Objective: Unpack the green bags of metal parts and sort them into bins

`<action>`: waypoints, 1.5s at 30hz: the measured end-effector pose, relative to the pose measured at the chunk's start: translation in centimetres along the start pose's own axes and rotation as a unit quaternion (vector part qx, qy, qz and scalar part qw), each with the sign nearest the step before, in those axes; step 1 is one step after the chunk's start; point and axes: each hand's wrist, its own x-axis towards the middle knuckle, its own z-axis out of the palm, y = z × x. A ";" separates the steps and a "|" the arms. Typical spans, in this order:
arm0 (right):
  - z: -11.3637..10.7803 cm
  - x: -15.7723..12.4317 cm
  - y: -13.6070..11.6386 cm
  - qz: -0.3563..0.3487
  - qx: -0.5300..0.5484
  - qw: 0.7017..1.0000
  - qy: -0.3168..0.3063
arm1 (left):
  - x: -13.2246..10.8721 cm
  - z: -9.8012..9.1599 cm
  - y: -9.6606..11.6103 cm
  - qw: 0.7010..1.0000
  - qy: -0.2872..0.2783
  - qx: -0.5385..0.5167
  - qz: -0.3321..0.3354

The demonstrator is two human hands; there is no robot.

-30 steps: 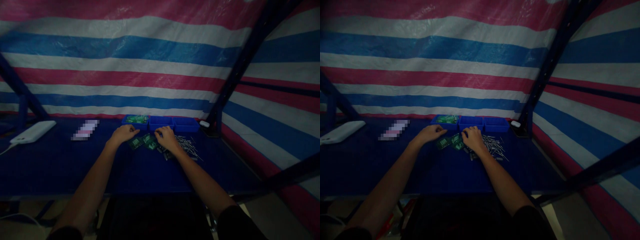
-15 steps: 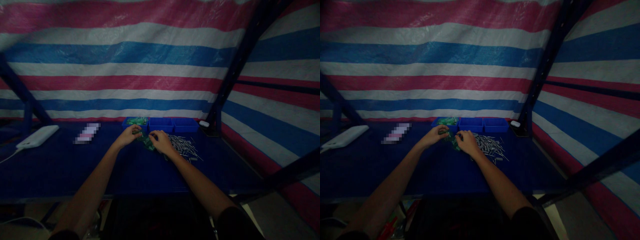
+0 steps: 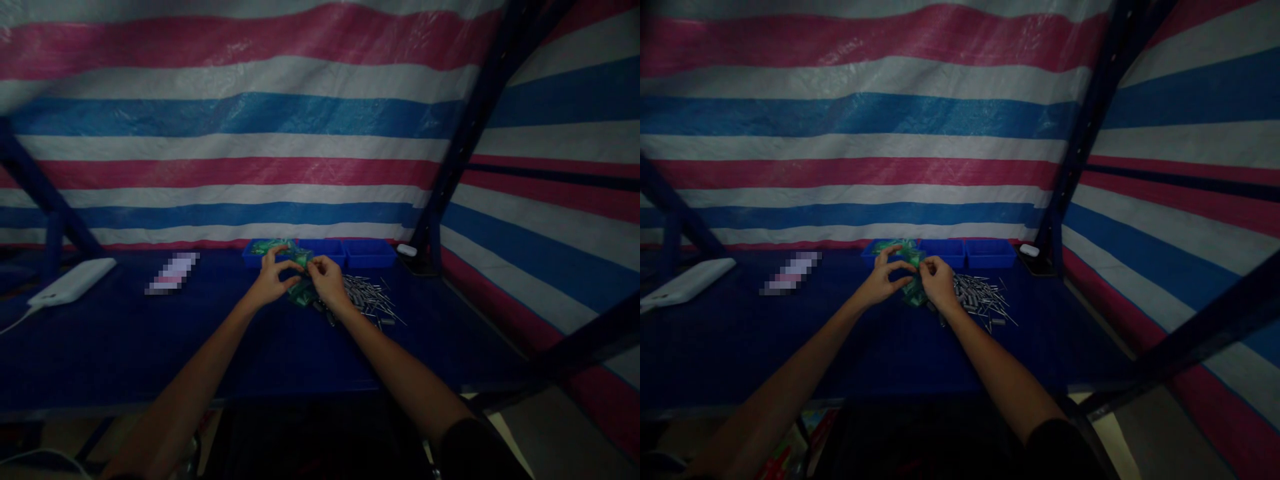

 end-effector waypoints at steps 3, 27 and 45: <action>-0.7 -0.1 -0.1 -0.153 -0.155 0.976 -0.001 | 0.3 0.1 -0.3 0.982 -0.004 -0.132 -0.133; -1.2 3.7 -1.1 -0.175 -0.142 0.967 0.122 | -0.7 1.7 -1.9 0.978 -0.108 0.171 -0.048; 0.0 0.8 -1.7 -0.173 -0.276 0.945 0.039 | 0.6 1.2 -3.4 0.970 0.076 -0.164 -0.163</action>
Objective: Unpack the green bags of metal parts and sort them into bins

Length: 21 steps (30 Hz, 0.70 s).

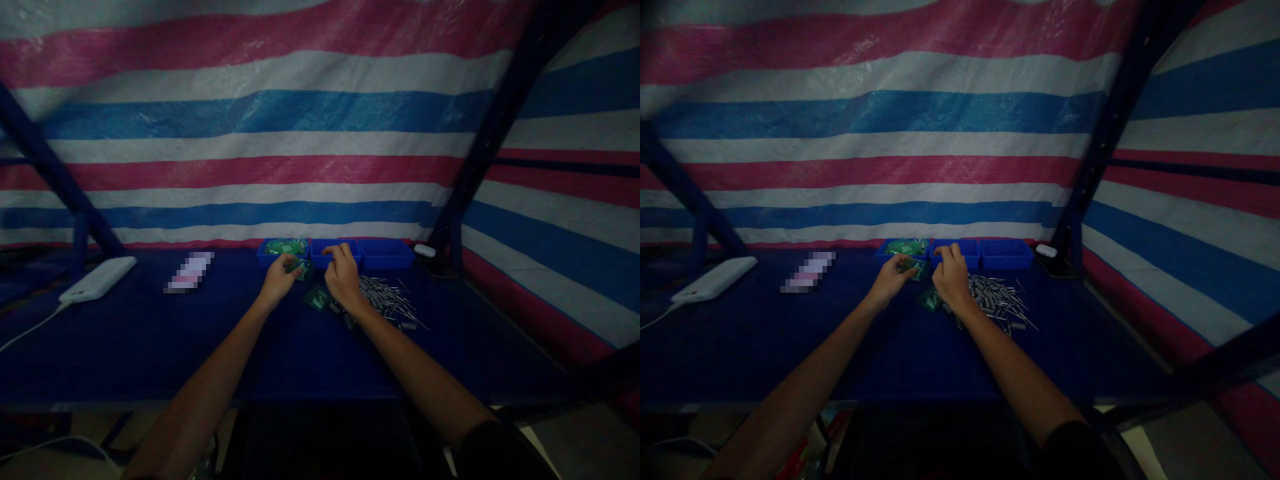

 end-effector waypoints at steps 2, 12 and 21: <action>-0.2 -0.3 0.1 0.048 0.033 0.998 0.022 | -0.2 0.2 0.4 0.999 0.020 -0.027 0.030; 1.8 -0.7 0.3 0.347 0.361 0.857 -0.123 | -1.3 0.0 2.1 0.949 -0.094 0.179 0.243; 1.1 -0.4 2.7 0.214 0.176 0.960 0.032 | 3.2 -1.8 0.2 0.909 0.020 0.399 0.115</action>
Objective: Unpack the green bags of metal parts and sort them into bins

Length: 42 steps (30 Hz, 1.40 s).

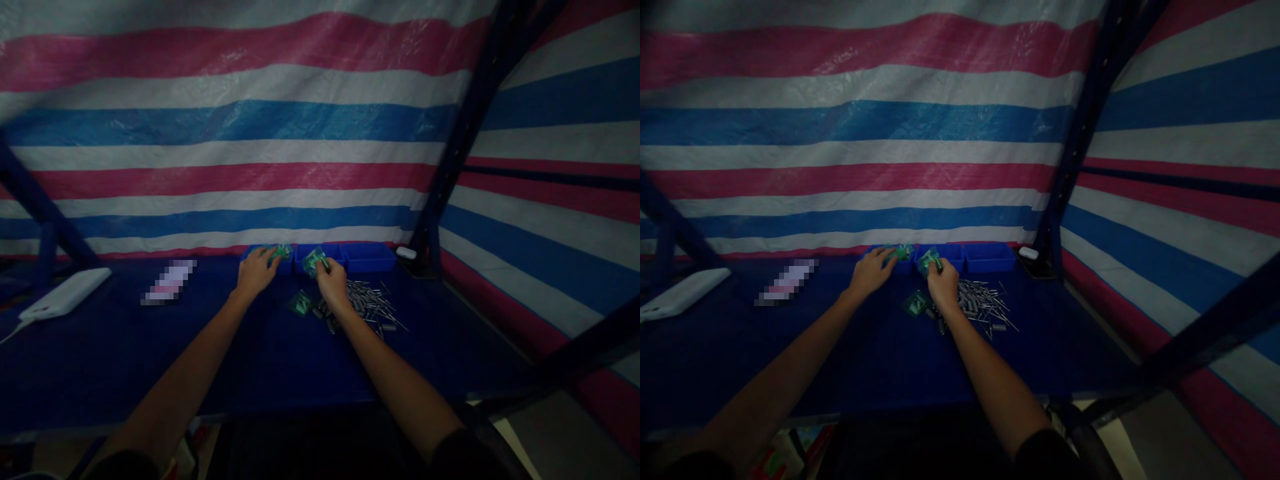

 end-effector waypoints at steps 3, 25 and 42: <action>-0.2 0.0 -0.1 -0.019 -0.019 1.000 -0.001 | 1.4 0.3 -1.9 0.997 -0.066 0.008 0.049; -0.2 -0.1 0.2 -0.037 -0.063 0.997 -0.025 | 2.0 0.7 -3.4 0.990 -0.080 0.010 0.118; -0.3 0.1 0.0 -0.041 -0.068 0.996 -0.049 | -0.1 0.8 -1.5 0.994 0.034 -0.047 0.088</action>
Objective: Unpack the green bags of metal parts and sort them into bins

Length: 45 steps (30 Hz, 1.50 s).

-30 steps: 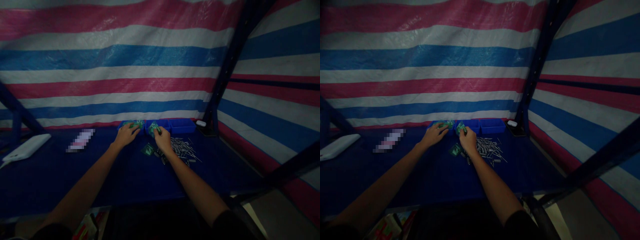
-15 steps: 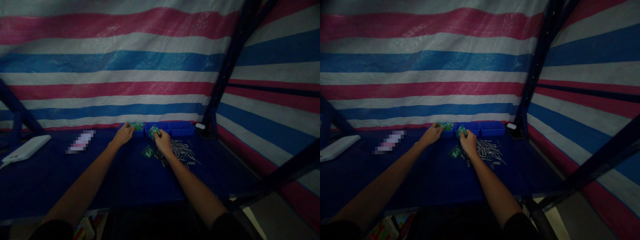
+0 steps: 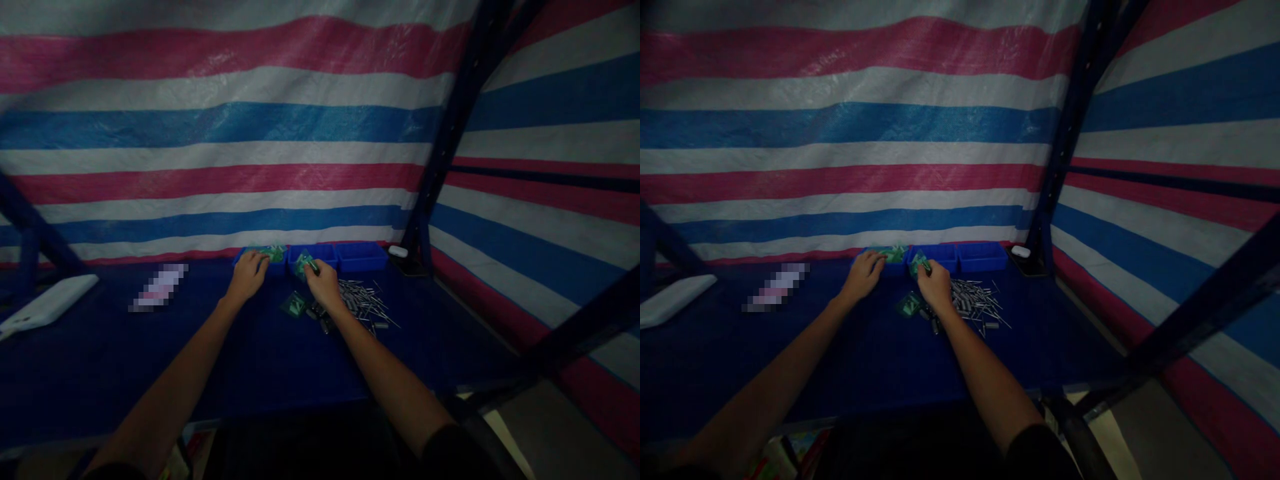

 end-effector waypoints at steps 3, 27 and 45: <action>0.1 0.0 0.0 -0.008 0.014 1.000 0.008 | -0.9 -0.6 2.1 0.988 0.055 -0.123 -0.082; 0.3 -0.6 -1.2 -0.053 0.031 0.997 -0.054 | -2.5 -1.1 6.0 0.908 -0.044 -0.398 -0.122; 0.7 -0.6 -1.2 0.073 0.134 0.983 -0.104 | -2.8 -0.8 5.3 0.965 0.010 -0.260 0.025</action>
